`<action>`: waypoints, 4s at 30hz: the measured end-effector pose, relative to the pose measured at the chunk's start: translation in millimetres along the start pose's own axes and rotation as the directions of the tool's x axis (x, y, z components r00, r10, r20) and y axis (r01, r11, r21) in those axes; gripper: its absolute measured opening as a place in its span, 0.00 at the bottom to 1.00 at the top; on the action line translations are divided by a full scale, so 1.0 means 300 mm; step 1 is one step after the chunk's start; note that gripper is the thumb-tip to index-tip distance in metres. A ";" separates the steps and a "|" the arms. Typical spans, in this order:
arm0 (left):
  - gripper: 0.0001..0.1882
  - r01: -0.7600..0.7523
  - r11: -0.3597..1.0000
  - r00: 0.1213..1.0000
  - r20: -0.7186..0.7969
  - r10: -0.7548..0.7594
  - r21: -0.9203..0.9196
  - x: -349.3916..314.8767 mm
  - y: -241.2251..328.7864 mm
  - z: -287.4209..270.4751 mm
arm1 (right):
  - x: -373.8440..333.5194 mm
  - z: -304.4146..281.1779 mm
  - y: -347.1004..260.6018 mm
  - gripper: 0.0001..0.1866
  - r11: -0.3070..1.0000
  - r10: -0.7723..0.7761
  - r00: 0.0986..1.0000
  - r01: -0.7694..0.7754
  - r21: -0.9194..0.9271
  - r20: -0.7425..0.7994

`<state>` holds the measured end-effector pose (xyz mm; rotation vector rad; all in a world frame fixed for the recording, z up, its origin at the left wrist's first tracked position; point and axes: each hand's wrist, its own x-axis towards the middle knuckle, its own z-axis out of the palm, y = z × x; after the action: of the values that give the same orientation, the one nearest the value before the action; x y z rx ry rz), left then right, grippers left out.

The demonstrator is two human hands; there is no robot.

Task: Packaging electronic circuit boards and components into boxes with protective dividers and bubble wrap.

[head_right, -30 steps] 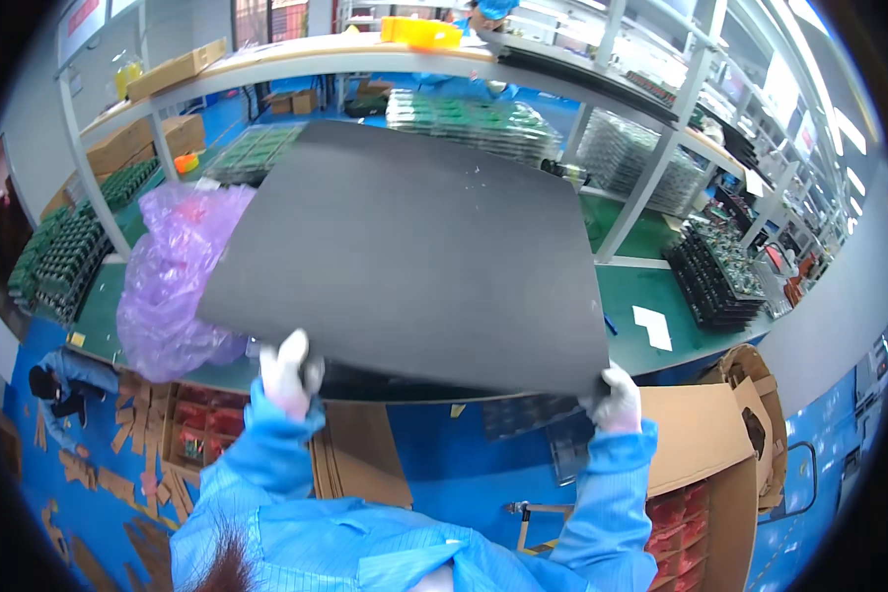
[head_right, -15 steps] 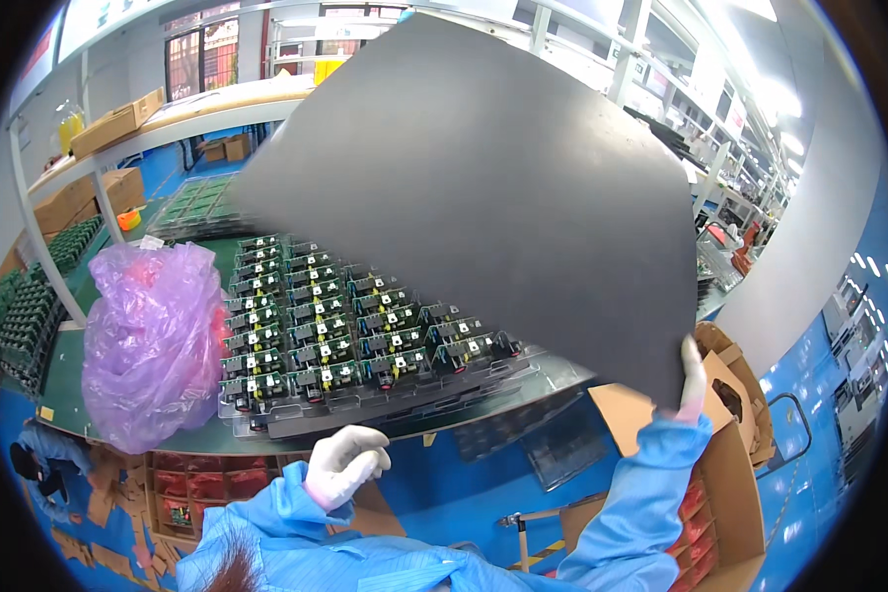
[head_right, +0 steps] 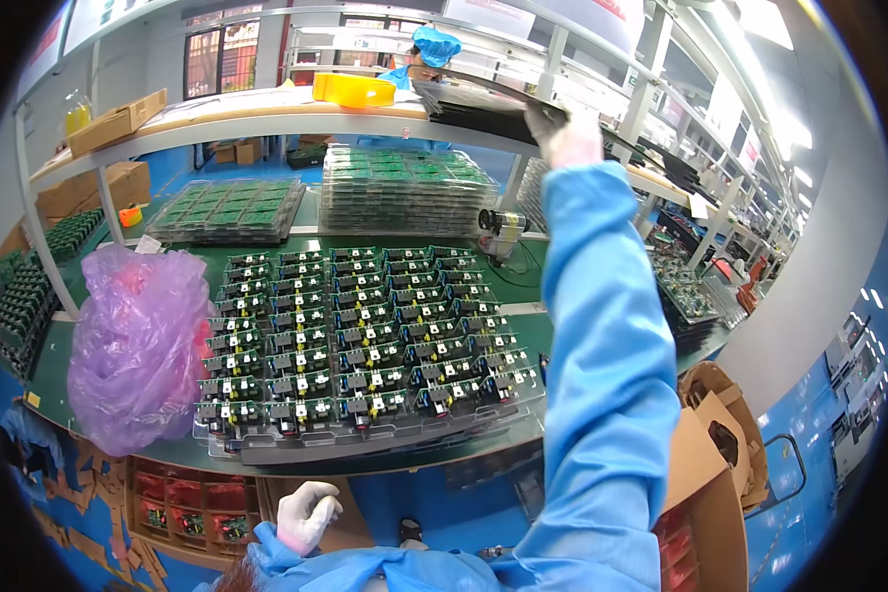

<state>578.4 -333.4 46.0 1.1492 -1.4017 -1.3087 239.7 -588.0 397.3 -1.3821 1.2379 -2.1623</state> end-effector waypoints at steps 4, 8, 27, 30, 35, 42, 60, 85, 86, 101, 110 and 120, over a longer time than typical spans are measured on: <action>0.09 -0.024 1.000 0.995 -0.093 0.022 -0.017 0.024 -0.019 0.032 | 0.188 0.081 0.250 0.16 0.757 0.236 0.959 -0.284 0.588 0.160; 0.09 0.043 0.999 0.978 -0.202 -0.047 -0.024 0.025 -0.035 0.064 | 0.200 0.115 0.348 0.17 0.826 0.297 0.926 -0.372 0.424 0.233; 0.08 -0.314 0.739 0.911 -0.029 0.411 0.596 0.359 0.073 0.199 | -0.405 -0.105 0.533 0.17 0.621 0.271 0.191 0.714 -0.323 0.943; 0.06 -0.568 0.478 0.723 0.129 0.679 0.670 0.461 0.082 0.277 | -0.616 -0.282 0.527 0.16 0.570 0.397 0.225 0.699 -0.432 0.890; 0.06 -0.813 -0.018 0.467 0.671 0.576 0.582 0.562 0.080 0.414 | -0.766 -0.482 0.501 0.14 0.394 0.460 0.851 0.062 -0.917 0.255; 0.05 -0.831 -0.459 0.181 0.934 0.309 0.314 0.663 -0.007 0.506 | -0.980 -0.554 0.675 0.19 0.530 0.406 0.913 -0.276 -0.802 -0.046; 0.04 -0.834 -0.366 0.175 0.825 0.537 0.414 0.530 0.156 0.492 | -1.101 -0.522 0.562 0.17 0.807 -0.143 0.892 -0.145 -0.573 -0.429; 0.14 -0.924 0.260 -0.329 0.930 -0.164 -0.281 -0.343 0.010 2.004 | -2.003 -2.051 -0.156 0.17 0.569 0.606 0.617 -0.777 -0.268 -0.502; 0.14 -0.935 0.240 -0.318 0.919 -0.233 -0.263 -0.361 -0.034 2.038 | -2.039 -2.079 -0.100 0.17 0.567 0.648 0.596 -0.793 -0.222 -0.474; 0.14 -0.957 0.181 0.081 0.806 -0.586 0.228 -0.442 -0.532 2.139 | -2.157 -2.057 0.341 0.08 -0.173 0.708 0.587 -0.396 -0.902 -0.393; 0.22 -0.890 0.215 0.194 0.760 -0.620 0.402 -0.416 -0.737 2.119 | -2.267 -2.055 0.473 0.07 0.017 0.645 0.571 -0.675 -0.738 -0.508; 0.07 -0.849 0.408 -0.411 0.905 -0.108 -0.336 -0.328 0.191 1.929 | -1.643 -2.117 0.004 0.06 -0.005 0.659 0.722 -0.279 -0.960 -0.213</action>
<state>26.3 -126.4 66.2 -0.9666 -3.2314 -0.6369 -52.9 43.7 -5.0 -1.1359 2.6369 -0.3701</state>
